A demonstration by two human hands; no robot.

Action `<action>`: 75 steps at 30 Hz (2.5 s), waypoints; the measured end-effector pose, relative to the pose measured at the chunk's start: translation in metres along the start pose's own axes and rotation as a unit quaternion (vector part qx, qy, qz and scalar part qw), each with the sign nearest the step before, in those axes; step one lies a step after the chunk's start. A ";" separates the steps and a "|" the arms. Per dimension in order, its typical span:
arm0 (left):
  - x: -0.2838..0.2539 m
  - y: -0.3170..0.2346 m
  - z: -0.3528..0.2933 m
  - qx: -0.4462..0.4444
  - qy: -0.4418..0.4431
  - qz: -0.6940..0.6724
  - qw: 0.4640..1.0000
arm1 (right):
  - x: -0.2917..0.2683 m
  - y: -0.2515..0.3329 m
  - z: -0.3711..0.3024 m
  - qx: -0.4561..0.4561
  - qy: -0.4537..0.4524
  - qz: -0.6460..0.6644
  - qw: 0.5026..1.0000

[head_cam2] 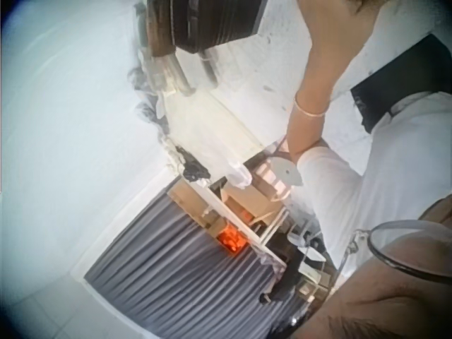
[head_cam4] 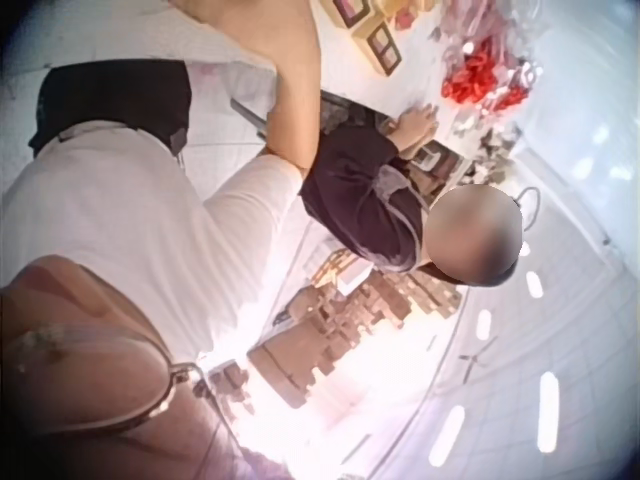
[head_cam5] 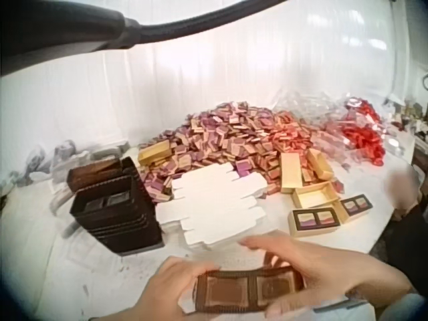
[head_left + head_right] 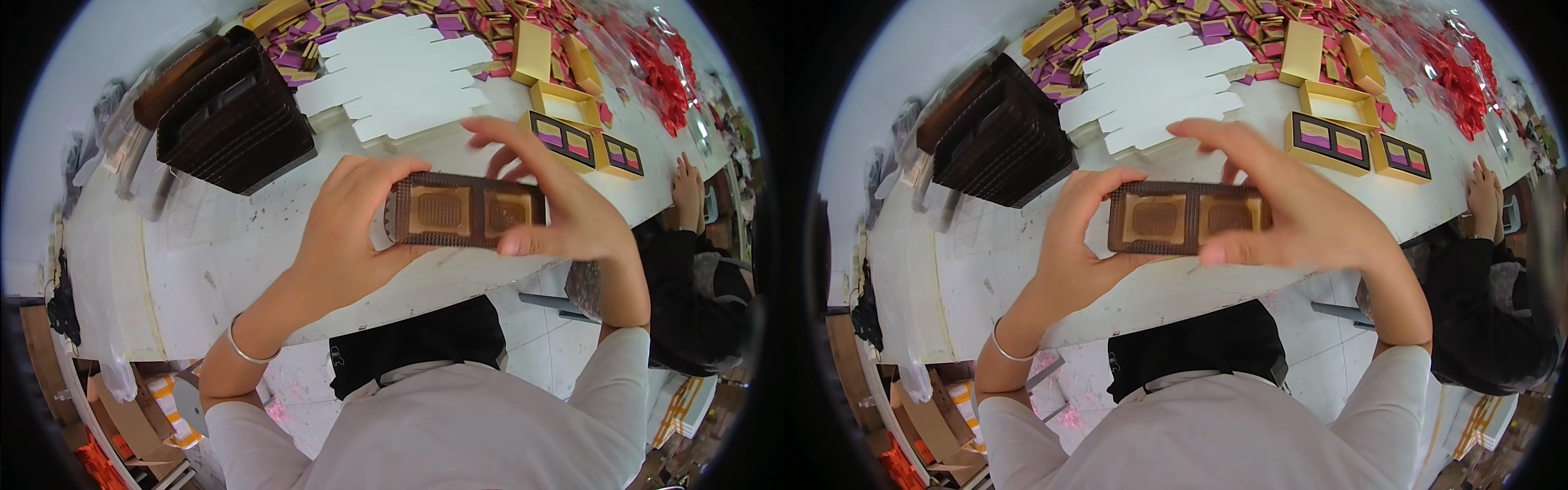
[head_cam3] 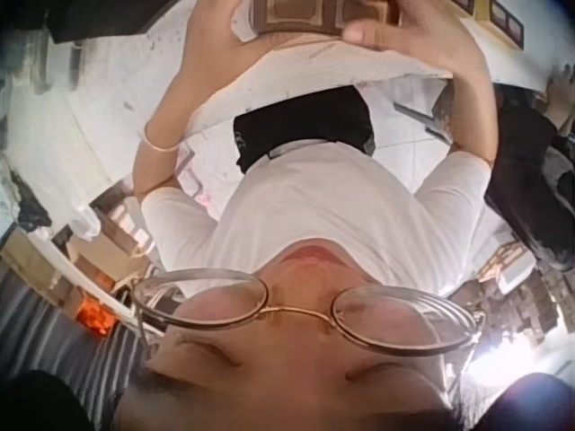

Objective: The person folds flat cardboard pieces into small rectangular boxes, places a black plastic tray inside, and adds two small colorful packets. The process is repeated multiple times on a white table with stacks of materials nearby.

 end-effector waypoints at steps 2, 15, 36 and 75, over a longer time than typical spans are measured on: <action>0.006 0.002 -0.002 -0.053 -0.027 -0.029 0.998 | 0.003 0.015 -0.010 -0.084 -0.003 -0.189 0.978; 0.028 0.029 -0.025 -0.132 0.169 -0.043 0.976 | 0.030 -0.031 -0.009 -0.152 0.088 -0.351 0.920; 0.013 0.055 -0.027 -0.123 0.205 -0.118 0.964 | 0.028 -0.025 -0.031 -0.282 0.101 -0.408 0.862; 0.022 0.046 -0.044 -0.093 0.094 0.049 0.990 | -0.110 -0.120 0.153 0.033 -0.264 0.159 0.951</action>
Point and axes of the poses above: each hand's wrist, its own z-axis towards the middle knuckle, its own x-axis out of the palm, y = z × x, the point moved 3 cm from there along z, towards the middle knuckle, and after that the axes turned 1 degree about -z, right-handed, at the moved point
